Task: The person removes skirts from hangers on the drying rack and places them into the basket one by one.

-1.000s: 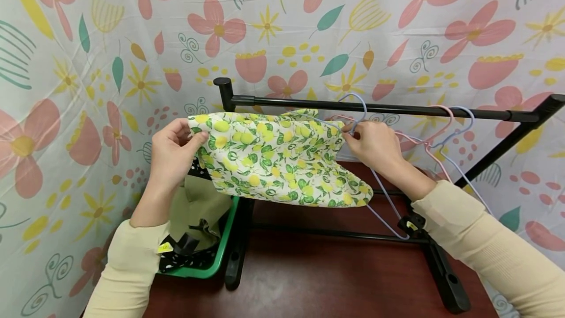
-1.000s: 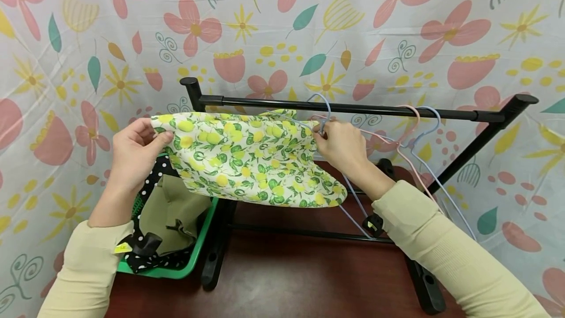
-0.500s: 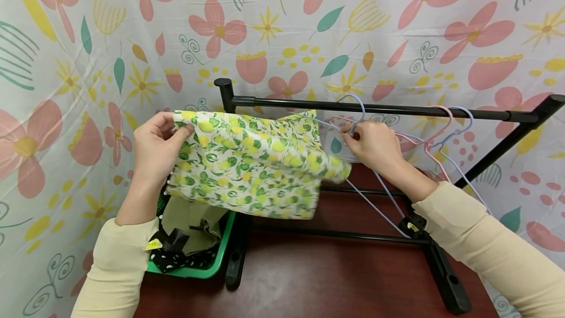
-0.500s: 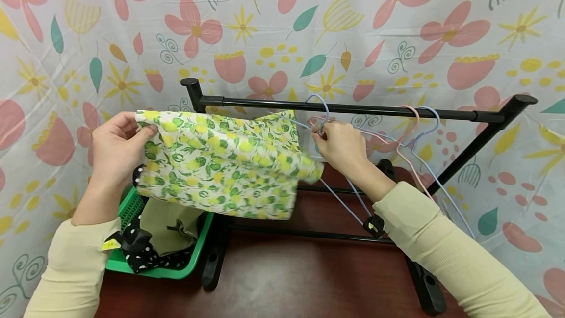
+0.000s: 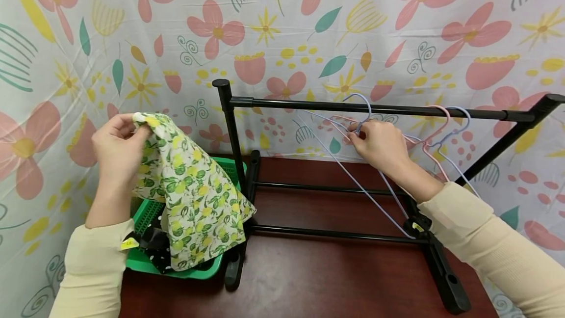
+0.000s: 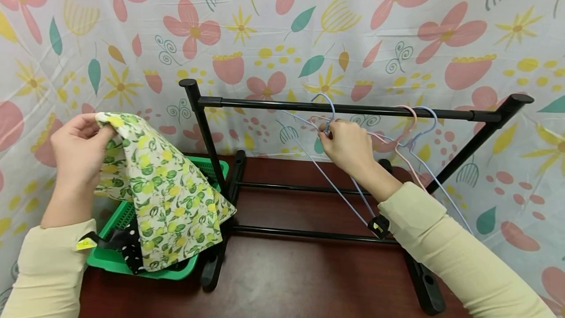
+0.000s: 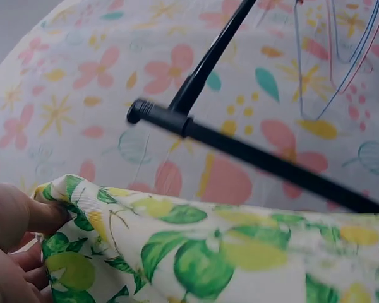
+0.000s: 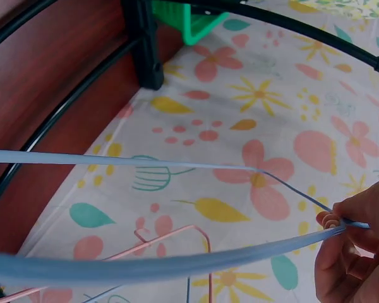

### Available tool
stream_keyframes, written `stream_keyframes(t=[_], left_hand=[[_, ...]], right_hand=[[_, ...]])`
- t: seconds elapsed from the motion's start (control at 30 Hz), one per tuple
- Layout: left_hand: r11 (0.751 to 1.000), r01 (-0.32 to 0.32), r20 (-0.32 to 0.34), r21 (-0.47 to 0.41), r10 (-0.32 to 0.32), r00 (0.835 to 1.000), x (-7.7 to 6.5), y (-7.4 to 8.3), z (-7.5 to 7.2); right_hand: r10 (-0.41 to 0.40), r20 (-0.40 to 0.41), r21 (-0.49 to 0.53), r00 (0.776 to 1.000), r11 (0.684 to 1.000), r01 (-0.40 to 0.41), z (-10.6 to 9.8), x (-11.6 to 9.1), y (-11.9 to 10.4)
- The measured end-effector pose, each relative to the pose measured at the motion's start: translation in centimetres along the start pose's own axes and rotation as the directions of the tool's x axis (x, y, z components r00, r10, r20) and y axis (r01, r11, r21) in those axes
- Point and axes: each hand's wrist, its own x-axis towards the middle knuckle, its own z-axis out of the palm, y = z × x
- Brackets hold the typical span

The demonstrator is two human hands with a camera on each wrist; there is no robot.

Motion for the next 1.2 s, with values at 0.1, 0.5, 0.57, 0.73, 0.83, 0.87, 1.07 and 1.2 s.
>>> stream_keyframes(t=[0.1, 0.5, 0.57, 0.73, 0.83, 0.87, 1.07, 1.2], left_hand=[[0.999, 0.047, -0.066, -0.006, -0.047, 0.997, 0.9, -0.3, -1.2], [0.978, 0.13, -0.173, -0.161, -0.158, 0.972, 4.2, -0.9, -4.0], [0.98, 0.126, -0.19, -0.156, -0.155, 0.97, 4.9, -1.0, -4.1], [0.975, 0.153, -0.204, -0.161, -0.184, 0.962, 6.4, -0.8, -4.2], [0.971, 0.17, -0.213, -0.171, -0.205, 0.955, 7.2, -0.8, -4.1], [0.969, 0.17, -0.215, -0.18, -0.207, 0.954, 7.5, -0.8, -4.0], [0.956, 0.148, -0.249, -0.253, -0.212, 0.945, 9.0, -0.8, -3.4], [0.949, 0.126, -0.27, -0.288, -0.206, 0.94, 9.7, -0.4, -2.9]], right_hand=[[0.008, 0.0, -0.001, 1.0, 1.0, -0.008, 0.0, 0.0, 0.2], [0.045, 0.02, -0.031, 0.999, 0.999, -0.044, -0.2, -0.2, 1.0], [0.047, 0.015, -0.024, 0.999, 0.999, -0.047, -0.2, -0.3, 1.1], [0.041, 0.006, -0.022, 0.999, 0.999, -0.041, -0.2, -0.5, 1.3], [0.055, 0.016, -0.018, 0.998, 0.998, -0.055, -0.2, -0.7, 1.5], [0.061, 0.021, -0.015, 0.998, 0.998, -0.06, -0.2, -0.8, 1.5], [0.07, 0.043, -0.006, 0.997, 0.998, -0.07, -0.4, -1.1, 1.8], [0.071, 0.029, -0.006, 0.997, 0.997, -0.071, -0.5, -1.1, 2.0]])
